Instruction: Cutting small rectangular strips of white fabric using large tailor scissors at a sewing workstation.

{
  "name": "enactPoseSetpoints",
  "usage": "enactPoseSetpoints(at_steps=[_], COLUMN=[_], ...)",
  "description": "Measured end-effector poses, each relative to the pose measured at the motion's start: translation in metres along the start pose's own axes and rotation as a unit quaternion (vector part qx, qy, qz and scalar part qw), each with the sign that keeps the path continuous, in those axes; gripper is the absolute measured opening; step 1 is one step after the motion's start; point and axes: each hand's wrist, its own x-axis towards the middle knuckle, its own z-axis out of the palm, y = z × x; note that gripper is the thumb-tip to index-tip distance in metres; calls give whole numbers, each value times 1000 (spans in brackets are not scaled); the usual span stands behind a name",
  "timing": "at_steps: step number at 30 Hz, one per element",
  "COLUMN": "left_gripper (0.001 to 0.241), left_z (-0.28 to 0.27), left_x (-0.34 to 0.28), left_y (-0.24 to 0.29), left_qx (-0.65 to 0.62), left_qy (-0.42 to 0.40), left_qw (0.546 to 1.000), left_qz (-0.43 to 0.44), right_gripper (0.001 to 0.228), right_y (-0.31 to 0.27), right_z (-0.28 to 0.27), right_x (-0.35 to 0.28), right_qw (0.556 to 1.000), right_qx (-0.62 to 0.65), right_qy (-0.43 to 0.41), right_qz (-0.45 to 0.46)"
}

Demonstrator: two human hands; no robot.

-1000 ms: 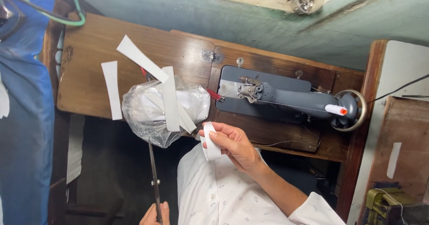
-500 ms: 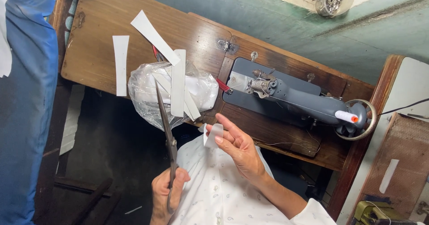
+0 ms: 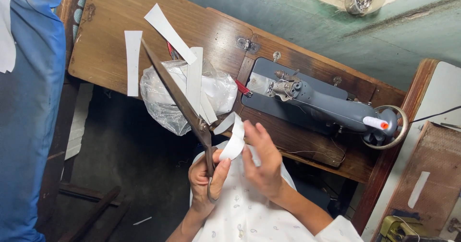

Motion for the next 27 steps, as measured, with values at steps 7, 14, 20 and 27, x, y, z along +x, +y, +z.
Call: enactPoseSetpoints(at_steps=[7,14,20,27], left_gripper=[14,27,22,30], left_z=[13,19,-35,-95], left_x=[3,5,-26,-94], left_y=[-14,-11,-38,-76], left_qx=[-81,-17,191,435], left_qy=[7,-15,-67,-189], left_qw=[995,999,975,826], left_qz=[-54,-39,91,-306], right_gripper=[55,29,36,45], right_y=[-16,-14,8,10], right_z=[-29,1,-14,-27], right_x=[12,16,27,26], right_qw=[654,755,763,776], right_qx=[528,416,406,387], right_qy=[-29,133,209,215], right_qz=[541,489,458,449])
